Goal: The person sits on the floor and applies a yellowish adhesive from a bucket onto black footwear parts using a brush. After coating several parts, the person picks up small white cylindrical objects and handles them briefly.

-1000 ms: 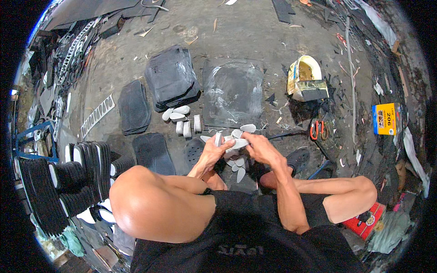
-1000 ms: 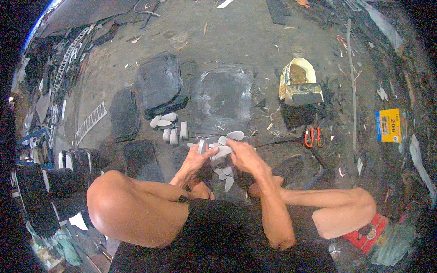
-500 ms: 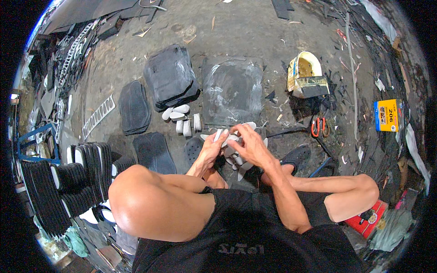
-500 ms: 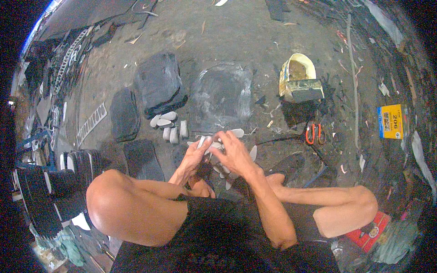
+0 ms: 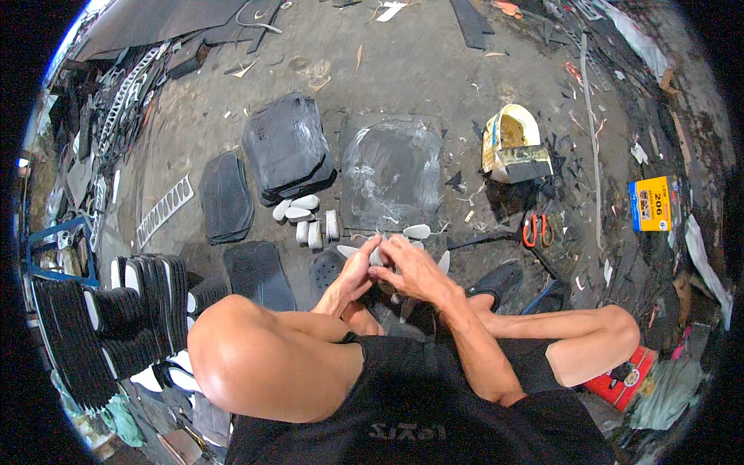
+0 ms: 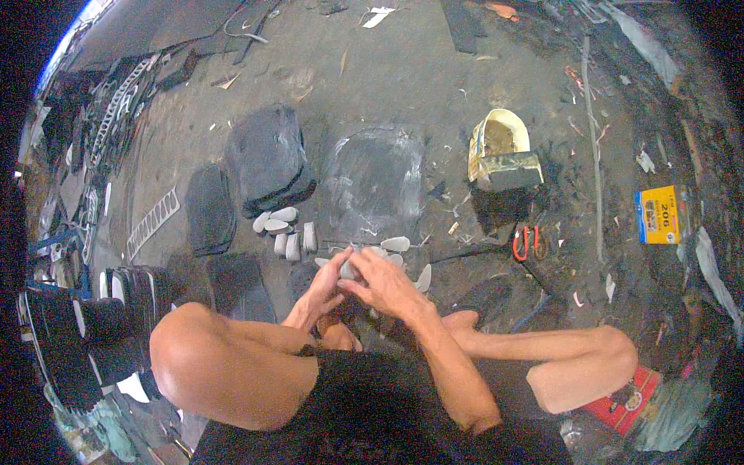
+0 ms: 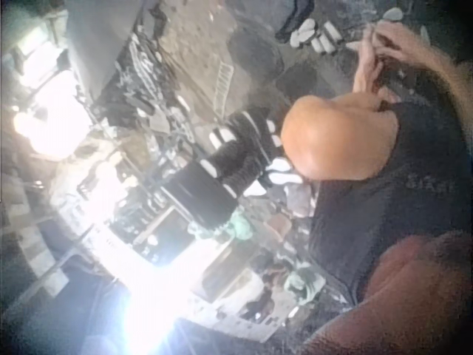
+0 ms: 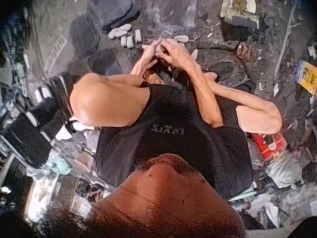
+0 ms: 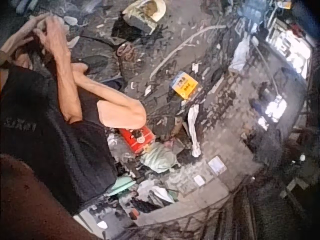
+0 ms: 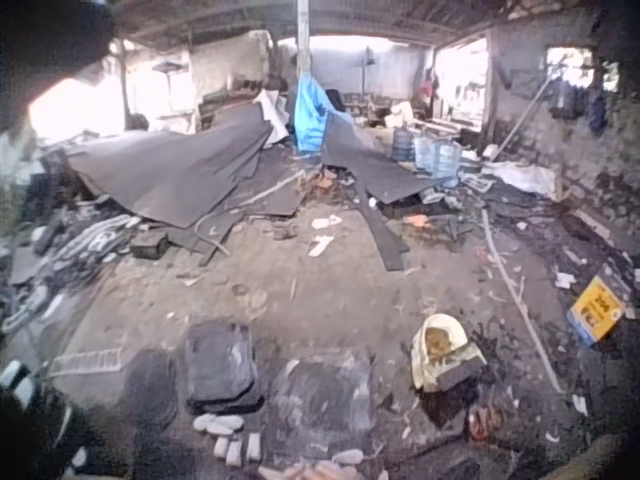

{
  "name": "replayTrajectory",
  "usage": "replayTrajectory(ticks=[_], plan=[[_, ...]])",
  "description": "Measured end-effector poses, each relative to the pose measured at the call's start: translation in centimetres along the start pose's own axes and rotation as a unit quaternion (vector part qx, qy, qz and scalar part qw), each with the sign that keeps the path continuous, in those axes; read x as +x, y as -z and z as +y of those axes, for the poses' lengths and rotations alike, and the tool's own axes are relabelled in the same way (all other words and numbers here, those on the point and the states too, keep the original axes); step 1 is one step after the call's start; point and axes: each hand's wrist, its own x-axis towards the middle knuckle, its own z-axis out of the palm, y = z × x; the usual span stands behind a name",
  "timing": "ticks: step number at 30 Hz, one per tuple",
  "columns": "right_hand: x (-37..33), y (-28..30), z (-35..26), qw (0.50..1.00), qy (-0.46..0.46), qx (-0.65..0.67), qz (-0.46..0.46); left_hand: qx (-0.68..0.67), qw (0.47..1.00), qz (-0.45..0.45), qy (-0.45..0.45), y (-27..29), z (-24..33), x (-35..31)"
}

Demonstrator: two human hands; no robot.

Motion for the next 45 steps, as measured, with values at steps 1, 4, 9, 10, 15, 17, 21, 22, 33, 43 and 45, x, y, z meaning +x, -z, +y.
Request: replayTrajectory(ticks=[1,4,9,10,15,17,21,22,33,43,45], plan=[[-0.4,-0.5,0.5,1.0,0.013,-0.009,0.026,0.034,0.999,0.031,0.005,-1.2,-0.1,0.1],[-0.4,-0.7,0.9,0.999,0.003,-0.005,-0.047,0.079,0.996,-0.002,0.028,-0.8,0.6,-1.6],[-0.3,1.6,2.5,0.999,-0.015,0.009,0.028,0.055,0.994,-0.088,0.016,-1.2,0.8,-2.1],[-0.4,2.4,4.1,0.994,-0.038,-0.019,0.1,0.046,0.996,-0.074,-0.004,-1.4,0.9,-2.2],[-0.9,3.4,1.6,0.994,-0.062,-0.085,-0.032,0.046,0.998,0.032,0.021,-1.3,0.3,-2.7],[-0.8,0.2,1.1,0.999,0.025,-0.002,-0.025,0.123,0.987,0.098,0.035,-1.8,-0.7,-1.5],[-0.5,0.1,2.0,0.997,0.045,0.019,-0.055,0.039,0.995,-0.009,0.089,-0.7,0.5,-2.1],[-0.6,0.1,2.7,0.996,0.059,0.028,-0.054,0.057,0.994,0.0,0.089,-1.8,0.6,-2.6],[-0.4,-1.1,2.2,0.997,0.054,0.05,-0.039,-0.021,0.993,-0.093,0.068,0.5,-0.3,-1.3],[0.1,-2.1,2.0,0.969,-0.127,0.158,0.144,0.129,0.99,0.045,-0.022,-2.5,0.9,-2.9],[0.1,-1.9,2.2,0.978,-0.042,0.084,0.187,0.156,0.986,0.037,-0.051,-2.9,0.8,-2.7]])
